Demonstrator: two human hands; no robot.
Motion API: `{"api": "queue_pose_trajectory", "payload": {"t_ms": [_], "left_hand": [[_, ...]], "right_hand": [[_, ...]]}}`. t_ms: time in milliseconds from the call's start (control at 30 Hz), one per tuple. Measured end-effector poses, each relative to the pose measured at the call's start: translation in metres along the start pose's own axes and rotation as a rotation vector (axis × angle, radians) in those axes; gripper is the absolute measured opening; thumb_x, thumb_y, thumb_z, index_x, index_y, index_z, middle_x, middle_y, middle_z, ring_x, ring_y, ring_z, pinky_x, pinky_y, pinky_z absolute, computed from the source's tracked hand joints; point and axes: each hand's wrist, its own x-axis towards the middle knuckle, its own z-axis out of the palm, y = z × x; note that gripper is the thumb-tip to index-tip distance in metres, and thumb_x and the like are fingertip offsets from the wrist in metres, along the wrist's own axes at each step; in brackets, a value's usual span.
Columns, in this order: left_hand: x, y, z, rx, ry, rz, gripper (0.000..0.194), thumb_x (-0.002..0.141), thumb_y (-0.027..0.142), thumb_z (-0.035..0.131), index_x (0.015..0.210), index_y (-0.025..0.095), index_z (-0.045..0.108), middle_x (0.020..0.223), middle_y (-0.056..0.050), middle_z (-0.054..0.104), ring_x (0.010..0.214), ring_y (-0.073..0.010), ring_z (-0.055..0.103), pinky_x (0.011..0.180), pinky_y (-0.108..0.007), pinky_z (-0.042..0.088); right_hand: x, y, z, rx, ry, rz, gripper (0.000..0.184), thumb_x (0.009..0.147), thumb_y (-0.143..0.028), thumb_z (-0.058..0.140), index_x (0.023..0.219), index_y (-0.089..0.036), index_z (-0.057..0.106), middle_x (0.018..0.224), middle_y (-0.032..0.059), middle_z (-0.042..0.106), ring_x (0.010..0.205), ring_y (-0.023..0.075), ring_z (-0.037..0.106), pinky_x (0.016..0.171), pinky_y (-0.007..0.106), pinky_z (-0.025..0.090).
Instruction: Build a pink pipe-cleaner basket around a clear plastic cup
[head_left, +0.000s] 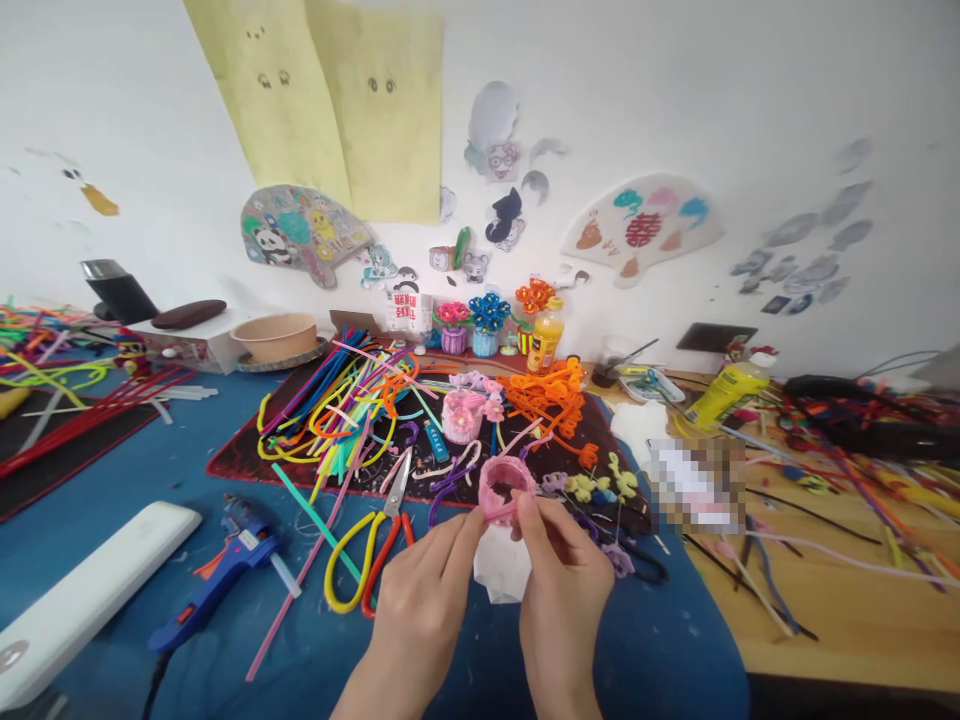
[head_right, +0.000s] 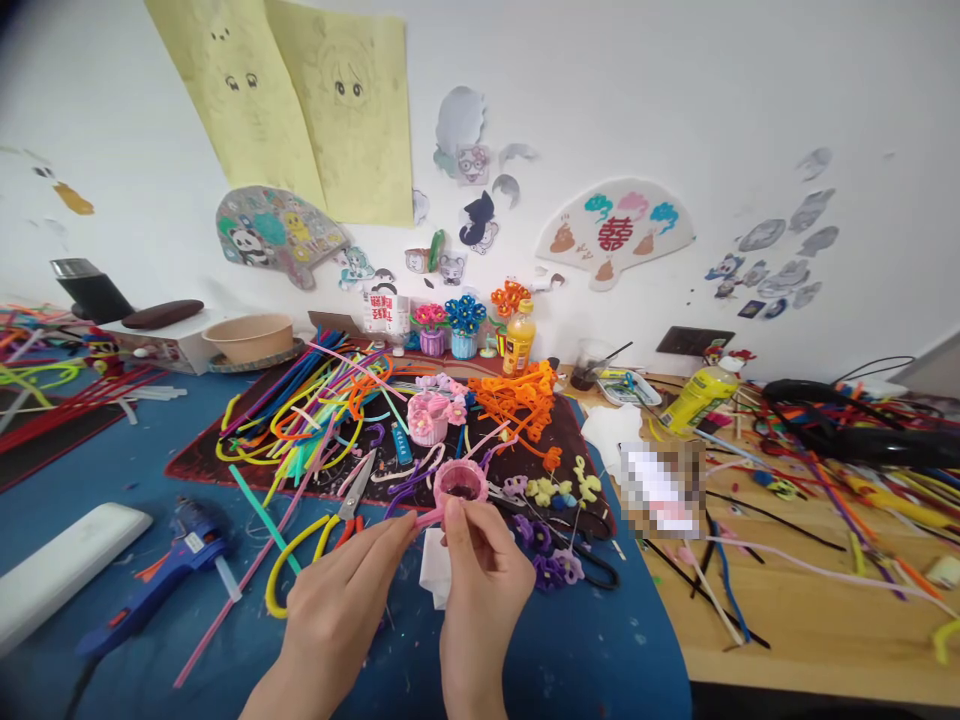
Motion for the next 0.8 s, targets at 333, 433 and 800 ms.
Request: {"api": "queue_pose_trajectory", "payload": {"t_ms": [333, 433, 800], "left_hand": [[-0.001, -0.001, 0.0, -0.05, 0.005, -0.017, 0.029, 0.097, 0.006, 0.04, 0.113, 0.003, 0.064, 0.094, -0.016, 0.076, 0.09, -0.02, 0.074, 0.081, -0.024, 0.057], [-0.003, -0.002, 0.001, -0.123, 0.015, -0.097, 0.028, 0.096, 0.008, 0.046, 0.115, 0.008, 0.066, 0.099, -0.014, 0.077, 0.094, -0.0189, 0.074, 0.085, -0.021, 0.055], [0.015, -0.012, -0.003, -0.709, -0.12, -0.779, 0.016, 0.088, 0.033, 0.065, 0.086, 0.019, 0.072, 0.069, 0.001, 0.078, 0.062, -0.0176, 0.076, 0.059, -0.02, 0.062]], "right_hand": [[0.001, 0.0, 0.002, 0.068, 0.044, 0.064, 0.024, 0.072, -0.038, 0.083, 0.069, -0.016, 0.074, 0.065, 0.0006, 0.064, 0.061, 0.0113, 0.052, 0.054, 0.019, 0.046], [0.003, 0.0, 0.002, 0.109, 0.07, 0.089, 0.022, 0.071, -0.037, 0.085, 0.069, -0.017, 0.075, 0.059, -0.0016, 0.063, 0.056, 0.0091, 0.052, 0.053, 0.017, 0.045], [0.021, -0.008, -0.016, 0.126, -0.224, 0.363, 0.031, 0.061, -0.042, 0.09, 0.069, -0.016, 0.075, 0.059, 0.0026, 0.072, 0.054, 0.0132, 0.068, 0.054, 0.02, 0.056]]}}
